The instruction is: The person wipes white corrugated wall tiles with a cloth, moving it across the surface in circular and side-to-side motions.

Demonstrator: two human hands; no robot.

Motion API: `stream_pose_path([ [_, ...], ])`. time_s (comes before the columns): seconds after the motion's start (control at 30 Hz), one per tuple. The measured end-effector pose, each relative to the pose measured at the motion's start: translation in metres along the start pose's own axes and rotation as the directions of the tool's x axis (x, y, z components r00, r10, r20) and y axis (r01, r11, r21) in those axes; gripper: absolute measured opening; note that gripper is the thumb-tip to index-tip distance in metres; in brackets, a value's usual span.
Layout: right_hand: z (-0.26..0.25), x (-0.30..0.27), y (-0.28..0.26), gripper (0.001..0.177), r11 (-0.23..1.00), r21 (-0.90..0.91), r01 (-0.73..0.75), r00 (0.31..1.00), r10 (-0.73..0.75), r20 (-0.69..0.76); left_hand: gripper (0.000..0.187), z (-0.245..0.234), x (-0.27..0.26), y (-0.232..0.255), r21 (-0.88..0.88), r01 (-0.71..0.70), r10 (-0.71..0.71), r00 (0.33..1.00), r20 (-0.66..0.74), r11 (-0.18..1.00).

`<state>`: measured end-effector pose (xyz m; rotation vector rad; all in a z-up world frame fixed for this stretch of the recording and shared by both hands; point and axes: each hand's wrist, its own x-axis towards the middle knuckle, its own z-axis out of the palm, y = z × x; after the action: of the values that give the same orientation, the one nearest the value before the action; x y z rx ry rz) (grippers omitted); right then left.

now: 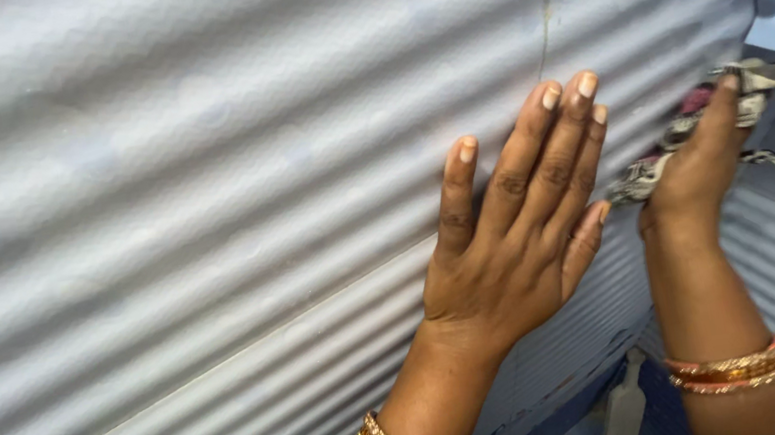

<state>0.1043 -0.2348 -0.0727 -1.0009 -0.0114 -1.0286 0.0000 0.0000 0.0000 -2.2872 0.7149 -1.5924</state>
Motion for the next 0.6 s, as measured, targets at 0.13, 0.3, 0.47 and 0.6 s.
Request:
stream_pose_path([
  [0.13, -0.030, 0.047, 0.018, 0.036, 0.988, 0.151, -0.013, 1.000, 0.010, 0.021, 0.058, 0.004, 0.000, 0.004, 0.023, 0.010, -0.011, 1.000, 0.008, 1.000],
  [0.3, -0.054, 0.070, 0.038, 0.028, 0.995, 0.097, 0.035, 0.997, -0.042, 0.068, 0.057, 0.009, -0.001, 0.007, 0.025, 0.011, -0.012, 1.000, 0.011, 1.000],
  [0.47, -0.038, 0.015, 0.030, 0.037, 0.952, -0.286, 0.107, 0.993, -0.115, -0.012, 0.057, 0.009, 0.000, 0.011, 0.033, 0.015, -0.016, 0.999, 0.030, 0.999],
  [0.6, 0.000, -0.087, 0.017, 0.068, 0.948, -0.309, -0.074, 0.997, 0.076, -0.005, 0.059, 0.008, -0.001, 0.013, 0.008, 0.030, -0.030, 0.999, 0.039, 1.000],
])
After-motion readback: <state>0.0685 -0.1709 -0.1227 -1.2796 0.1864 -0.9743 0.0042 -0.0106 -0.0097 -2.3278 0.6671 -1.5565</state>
